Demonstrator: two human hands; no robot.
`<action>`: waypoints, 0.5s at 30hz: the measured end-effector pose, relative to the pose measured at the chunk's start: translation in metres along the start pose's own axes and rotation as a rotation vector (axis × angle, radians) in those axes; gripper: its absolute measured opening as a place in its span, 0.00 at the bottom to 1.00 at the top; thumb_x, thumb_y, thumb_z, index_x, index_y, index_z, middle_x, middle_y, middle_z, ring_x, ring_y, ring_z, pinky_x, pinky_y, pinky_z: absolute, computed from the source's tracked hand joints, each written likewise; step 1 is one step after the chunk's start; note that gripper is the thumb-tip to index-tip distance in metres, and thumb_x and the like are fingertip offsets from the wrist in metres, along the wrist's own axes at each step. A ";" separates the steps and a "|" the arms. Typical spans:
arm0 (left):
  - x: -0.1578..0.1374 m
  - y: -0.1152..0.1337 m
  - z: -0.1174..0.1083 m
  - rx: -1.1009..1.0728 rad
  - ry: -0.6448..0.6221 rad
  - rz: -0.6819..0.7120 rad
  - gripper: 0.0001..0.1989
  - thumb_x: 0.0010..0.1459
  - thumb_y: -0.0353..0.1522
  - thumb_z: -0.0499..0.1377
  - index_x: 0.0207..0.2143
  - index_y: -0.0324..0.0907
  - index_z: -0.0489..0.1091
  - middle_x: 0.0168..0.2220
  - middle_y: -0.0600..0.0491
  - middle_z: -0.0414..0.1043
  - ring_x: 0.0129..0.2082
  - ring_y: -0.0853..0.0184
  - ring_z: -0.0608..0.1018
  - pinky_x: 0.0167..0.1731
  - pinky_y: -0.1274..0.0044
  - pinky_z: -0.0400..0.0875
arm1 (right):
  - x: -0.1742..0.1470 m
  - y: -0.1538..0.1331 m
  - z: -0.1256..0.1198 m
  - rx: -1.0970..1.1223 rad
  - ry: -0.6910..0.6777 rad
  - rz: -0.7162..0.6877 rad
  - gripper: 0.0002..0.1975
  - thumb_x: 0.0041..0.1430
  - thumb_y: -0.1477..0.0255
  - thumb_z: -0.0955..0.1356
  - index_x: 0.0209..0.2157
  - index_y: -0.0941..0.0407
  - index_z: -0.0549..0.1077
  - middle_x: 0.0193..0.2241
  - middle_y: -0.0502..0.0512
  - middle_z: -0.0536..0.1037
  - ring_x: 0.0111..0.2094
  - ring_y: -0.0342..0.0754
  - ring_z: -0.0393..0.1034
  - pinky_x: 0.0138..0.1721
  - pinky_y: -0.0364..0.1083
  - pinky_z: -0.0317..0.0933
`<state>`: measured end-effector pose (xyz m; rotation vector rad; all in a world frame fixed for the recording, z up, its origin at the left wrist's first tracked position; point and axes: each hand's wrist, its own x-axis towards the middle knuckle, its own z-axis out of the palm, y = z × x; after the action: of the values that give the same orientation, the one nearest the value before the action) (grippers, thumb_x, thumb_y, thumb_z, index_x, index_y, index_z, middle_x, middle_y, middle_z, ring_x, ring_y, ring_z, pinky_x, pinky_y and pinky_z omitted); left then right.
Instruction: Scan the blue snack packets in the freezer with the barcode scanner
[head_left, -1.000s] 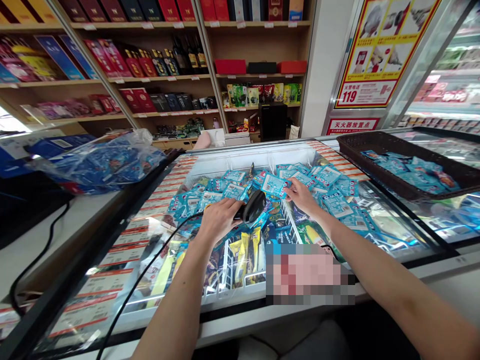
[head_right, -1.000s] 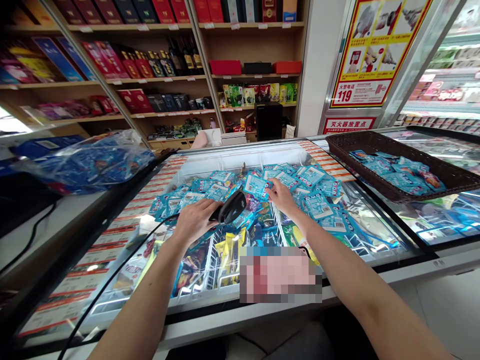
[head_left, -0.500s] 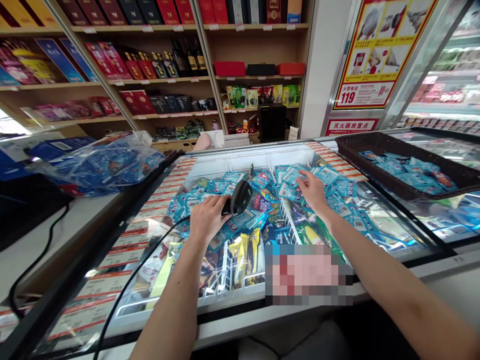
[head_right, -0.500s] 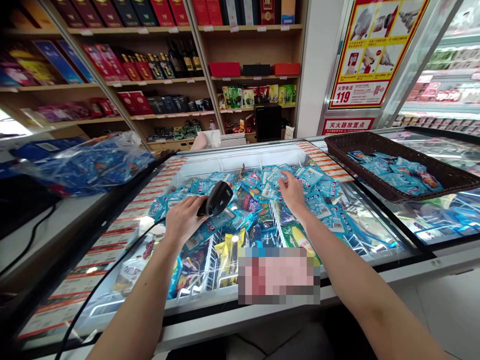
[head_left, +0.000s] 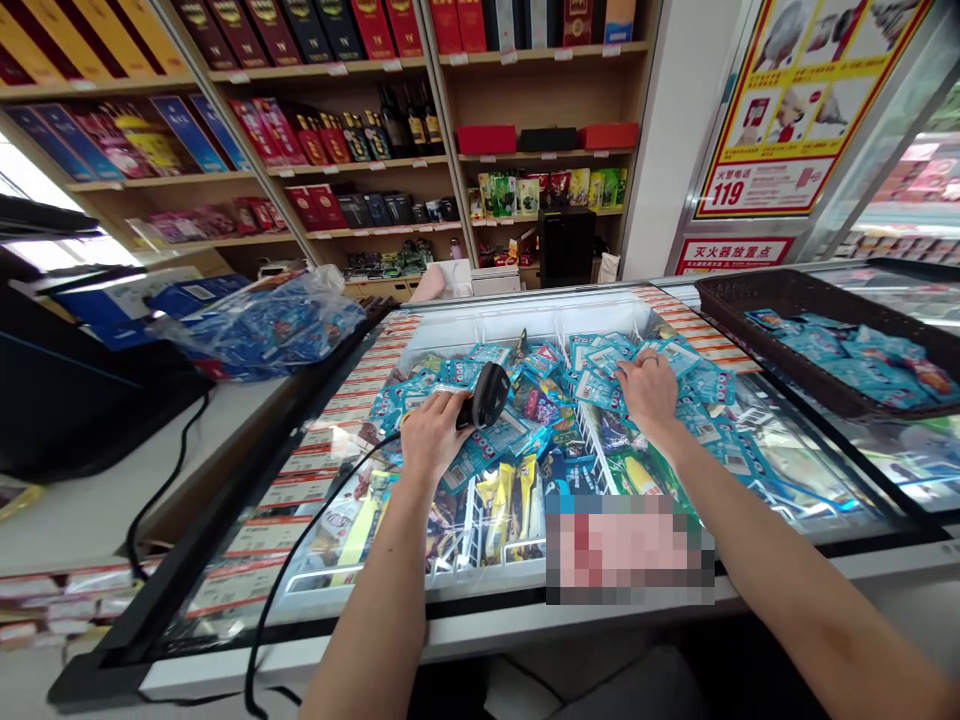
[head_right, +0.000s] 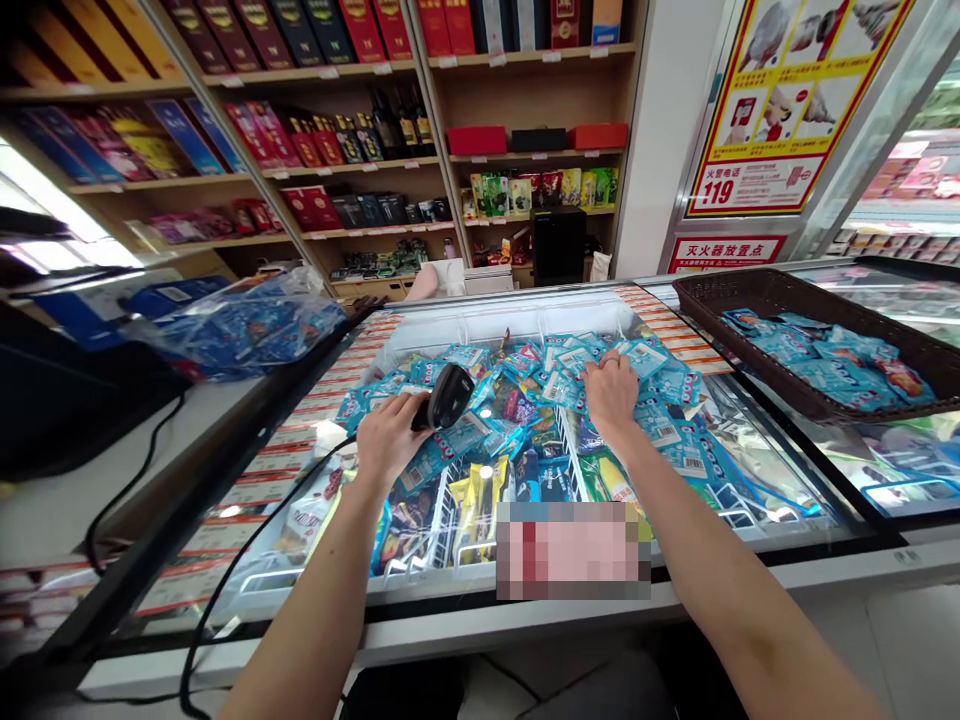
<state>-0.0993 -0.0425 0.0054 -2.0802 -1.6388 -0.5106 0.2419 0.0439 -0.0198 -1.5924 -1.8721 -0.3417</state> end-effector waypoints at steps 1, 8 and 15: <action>0.000 0.001 -0.001 -0.003 -0.004 -0.013 0.19 0.53 0.37 0.57 0.48 0.44 0.64 0.40 0.47 0.71 0.44 0.58 0.71 0.37 0.71 0.64 | 0.000 -0.003 -0.001 0.002 -0.004 0.000 0.13 0.59 0.67 0.62 0.39 0.57 0.76 0.38 0.65 0.67 0.44 0.58 0.57 0.43 0.55 0.55; -0.006 0.000 -0.011 0.018 -0.054 -0.014 0.19 0.54 0.37 0.57 0.48 0.44 0.64 0.40 0.47 0.71 0.42 0.57 0.71 0.35 0.71 0.63 | -0.006 -0.045 -0.006 0.312 -0.322 -0.345 0.15 0.62 0.66 0.59 0.44 0.54 0.73 0.39 0.59 0.71 0.43 0.52 0.63 0.48 0.52 0.56; -0.029 -0.001 -0.022 0.042 -0.021 -0.080 0.20 0.53 0.36 0.57 0.49 0.44 0.63 0.40 0.46 0.71 0.42 0.57 0.71 0.36 0.70 0.63 | -0.033 -0.112 -0.008 0.493 -0.505 -0.653 0.23 0.60 0.59 0.62 0.55 0.51 0.64 0.49 0.59 0.67 0.47 0.50 0.64 0.45 0.50 0.60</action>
<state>-0.1079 -0.0781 0.0079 -2.0032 -1.7353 -0.4774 0.1395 -0.0123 -0.0106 -0.7449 -2.5845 0.2747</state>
